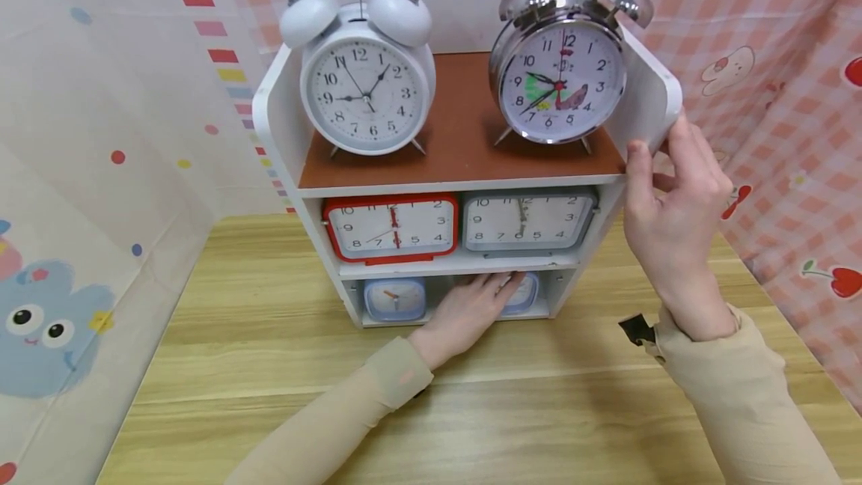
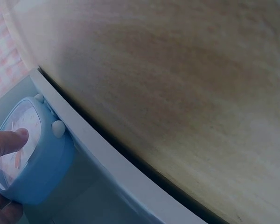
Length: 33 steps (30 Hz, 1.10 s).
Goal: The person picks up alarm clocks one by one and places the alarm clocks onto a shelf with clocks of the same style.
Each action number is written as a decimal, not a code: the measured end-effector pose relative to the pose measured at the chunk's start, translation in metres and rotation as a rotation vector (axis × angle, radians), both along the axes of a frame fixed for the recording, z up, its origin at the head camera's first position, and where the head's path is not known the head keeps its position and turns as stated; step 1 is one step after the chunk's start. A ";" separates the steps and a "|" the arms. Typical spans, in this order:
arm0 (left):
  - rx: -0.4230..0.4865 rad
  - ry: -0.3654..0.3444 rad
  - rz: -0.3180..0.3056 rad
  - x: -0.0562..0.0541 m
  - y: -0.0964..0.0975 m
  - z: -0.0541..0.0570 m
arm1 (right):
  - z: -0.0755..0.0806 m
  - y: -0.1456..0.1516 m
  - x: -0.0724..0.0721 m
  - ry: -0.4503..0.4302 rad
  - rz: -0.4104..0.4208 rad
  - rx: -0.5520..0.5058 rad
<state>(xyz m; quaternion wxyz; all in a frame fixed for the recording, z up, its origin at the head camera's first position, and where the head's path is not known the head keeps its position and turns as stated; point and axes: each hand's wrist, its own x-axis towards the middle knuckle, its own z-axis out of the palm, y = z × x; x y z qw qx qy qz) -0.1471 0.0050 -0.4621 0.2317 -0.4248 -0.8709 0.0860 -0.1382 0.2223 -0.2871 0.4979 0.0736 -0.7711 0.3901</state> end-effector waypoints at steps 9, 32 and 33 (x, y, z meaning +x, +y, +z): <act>-0.007 0.005 0.012 -0.001 -0.001 -0.002 | 0.000 -0.001 -0.002 0.008 0.000 -0.007; 0.115 -0.113 -0.084 0.009 -0.039 -0.011 | -0.002 0.007 -0.008 0.020 0.013 0.000; 0.116 -0.110 -0.092 0.010 -0.042 -0.012 | -0.002 0.008 -0.008 0.021 0.015 0.002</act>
